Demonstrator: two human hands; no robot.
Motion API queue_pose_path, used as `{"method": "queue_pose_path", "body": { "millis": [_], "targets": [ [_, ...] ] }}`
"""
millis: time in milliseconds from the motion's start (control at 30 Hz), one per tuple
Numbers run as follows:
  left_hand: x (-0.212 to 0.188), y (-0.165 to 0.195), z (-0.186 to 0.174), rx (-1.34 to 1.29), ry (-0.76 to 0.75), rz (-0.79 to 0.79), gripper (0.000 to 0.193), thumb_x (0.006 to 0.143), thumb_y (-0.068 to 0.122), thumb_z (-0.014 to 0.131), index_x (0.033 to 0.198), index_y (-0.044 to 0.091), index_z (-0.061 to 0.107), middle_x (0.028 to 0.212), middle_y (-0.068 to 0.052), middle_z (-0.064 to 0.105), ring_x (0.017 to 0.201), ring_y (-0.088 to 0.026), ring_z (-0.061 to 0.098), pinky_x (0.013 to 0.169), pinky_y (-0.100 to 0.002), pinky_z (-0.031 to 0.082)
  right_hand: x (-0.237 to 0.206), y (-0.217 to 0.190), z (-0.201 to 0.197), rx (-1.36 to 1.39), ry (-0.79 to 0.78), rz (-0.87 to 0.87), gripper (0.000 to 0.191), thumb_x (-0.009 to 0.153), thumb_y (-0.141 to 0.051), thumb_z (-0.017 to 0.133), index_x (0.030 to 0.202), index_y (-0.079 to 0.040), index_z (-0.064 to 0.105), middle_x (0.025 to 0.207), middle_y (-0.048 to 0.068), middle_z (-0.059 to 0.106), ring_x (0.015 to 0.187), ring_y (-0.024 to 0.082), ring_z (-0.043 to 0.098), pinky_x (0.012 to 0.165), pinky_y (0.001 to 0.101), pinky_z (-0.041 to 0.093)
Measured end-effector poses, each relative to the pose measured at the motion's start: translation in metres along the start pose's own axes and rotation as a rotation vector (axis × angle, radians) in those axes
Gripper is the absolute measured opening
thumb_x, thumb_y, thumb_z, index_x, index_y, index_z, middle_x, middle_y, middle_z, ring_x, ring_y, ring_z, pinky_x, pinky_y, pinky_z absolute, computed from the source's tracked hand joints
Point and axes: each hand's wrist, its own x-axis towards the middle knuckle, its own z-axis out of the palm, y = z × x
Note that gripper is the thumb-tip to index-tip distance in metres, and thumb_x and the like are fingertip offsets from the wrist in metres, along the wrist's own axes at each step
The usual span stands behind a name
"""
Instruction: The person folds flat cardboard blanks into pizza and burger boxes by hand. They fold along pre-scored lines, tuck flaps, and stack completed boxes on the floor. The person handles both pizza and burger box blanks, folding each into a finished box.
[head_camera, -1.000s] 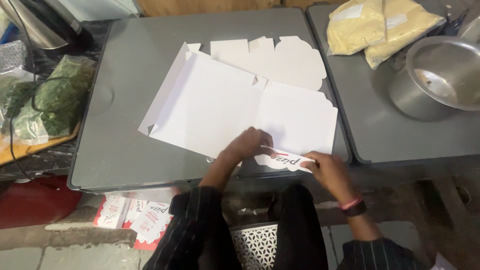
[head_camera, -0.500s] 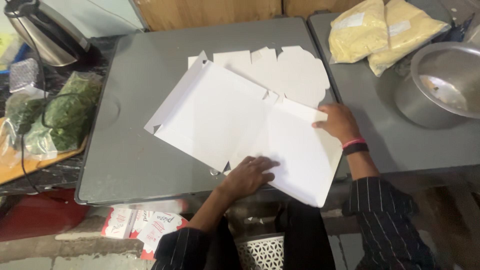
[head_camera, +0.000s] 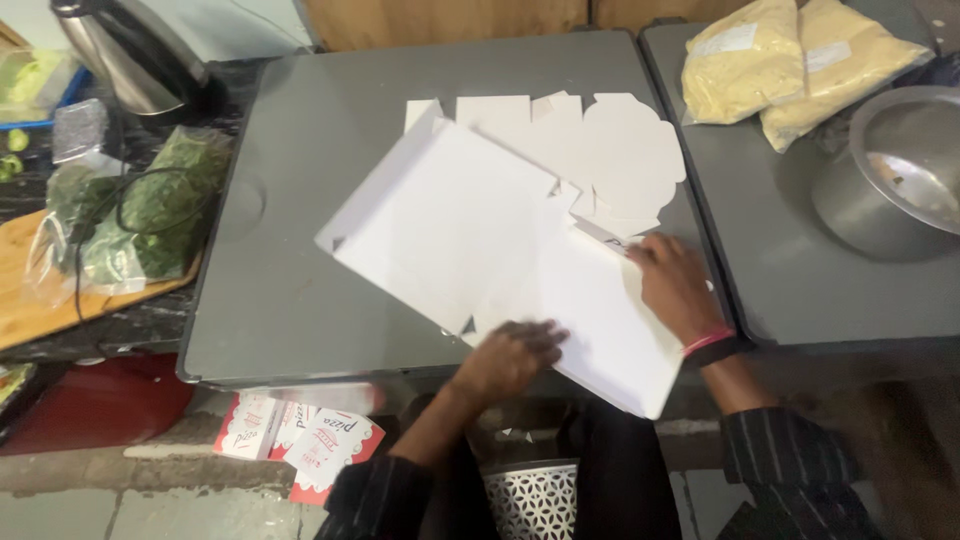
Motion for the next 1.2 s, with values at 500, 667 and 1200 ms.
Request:
{"method": "queue_pose_path", "body": {
  "millis": [500, 667, 1200],
  "targets": [
    [-0.029, 0.071, -0.016, -0.144, 0.115, -0.015, 0.018, 0.103, 0.018, 0.055, 0.104, 0.012, 0.071, 0.143, -0.002, 0.066, 0.143, -0.025, 0.055, 0.113, -0.042, 0.051, 0.103, -0.064, 0.019, 0.259, -0.234, 0.218, 0.034, 0.071, -0.016, 0.089, 0.102, -0.010, 0.074, 0.106, 0.018, 0.072, 0.103, 0.037, 0.068, 0.092, 0.0448, 0.054],
    [-0.022, 0.069, -0.006, -0.197, 0.093, -0.028, 0.018, 0.102, 0.017, 0.055, 0.105, 0.014, 0.073, 0.142, -0.001, 0.066, 0.141, -0.024, 0.056, 0.108, -0.045, 0.051, 0.083, -0.085, 0.032, 0.111, -0.047, 0.080, 0.016, 0.083, -0.010, 0.076, 0.099, -0.008, 0.074, 0.092, 0.017, 0.073, 0.091, 0.036, 0.068, 0.088, 0.0471, 0.052],
    [-0.089, 0.007, -0.030, 0.052, 0.132, -0.082, 0.022, 0.096, 0.014, 0.061, 0.114, 0.015, 0.074, 0.124, -0.001, 0.072, 0.123, -0.018, 0.067, 0.124, -0.053, 0.032, 0.075, -0.073, 0.002, 0.261, -0.107, -0.187, 0.037, 0.075, -0.020, 0.076, 0.109, -0.005, 0.073, 0.099, 0.016, 0.076, 0.095, 0.035, 0.070, 0.088, 0.0465, 0.053]
  ]
}}
